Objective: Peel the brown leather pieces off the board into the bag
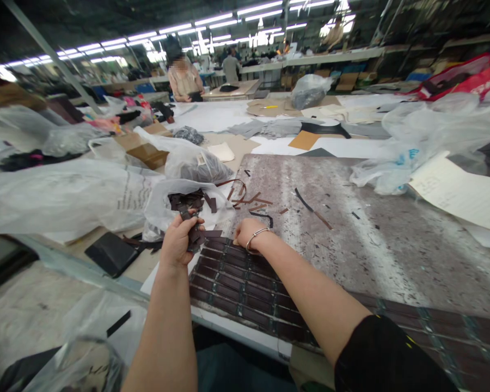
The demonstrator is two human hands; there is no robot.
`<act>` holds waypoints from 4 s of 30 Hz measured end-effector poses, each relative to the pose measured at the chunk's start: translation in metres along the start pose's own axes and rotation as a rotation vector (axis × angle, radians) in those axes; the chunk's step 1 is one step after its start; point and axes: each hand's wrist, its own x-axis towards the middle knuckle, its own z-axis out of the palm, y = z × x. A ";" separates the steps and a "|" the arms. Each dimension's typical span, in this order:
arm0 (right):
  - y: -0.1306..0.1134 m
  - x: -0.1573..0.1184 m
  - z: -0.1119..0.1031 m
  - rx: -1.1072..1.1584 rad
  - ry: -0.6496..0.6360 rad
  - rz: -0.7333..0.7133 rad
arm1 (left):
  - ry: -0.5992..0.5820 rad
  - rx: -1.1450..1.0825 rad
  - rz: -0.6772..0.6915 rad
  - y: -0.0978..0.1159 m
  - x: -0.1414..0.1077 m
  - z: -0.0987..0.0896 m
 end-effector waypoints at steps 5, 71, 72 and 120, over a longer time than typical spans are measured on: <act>-0.010 -0.005 0.000 -0.127 0.026 0.053 | -0.009 0.015 -0.001 -0.001 -0.001 0.001; 0.067 -0.095 0.022 -0.278 0.492 -0.436 | -0.098 0.091 0.033 -0.011 -0.011 0.038; 0.065 -0.096 0.021 -0.292 0.470 -0.426 | -0.100 0.093 0.031 -0.012 -0.011 0.038; 0.059 -0.072 -0.009 -0.081 0.129 0.110 | -0.248 -0.014 -0.081 -0.020 -0.022 0.055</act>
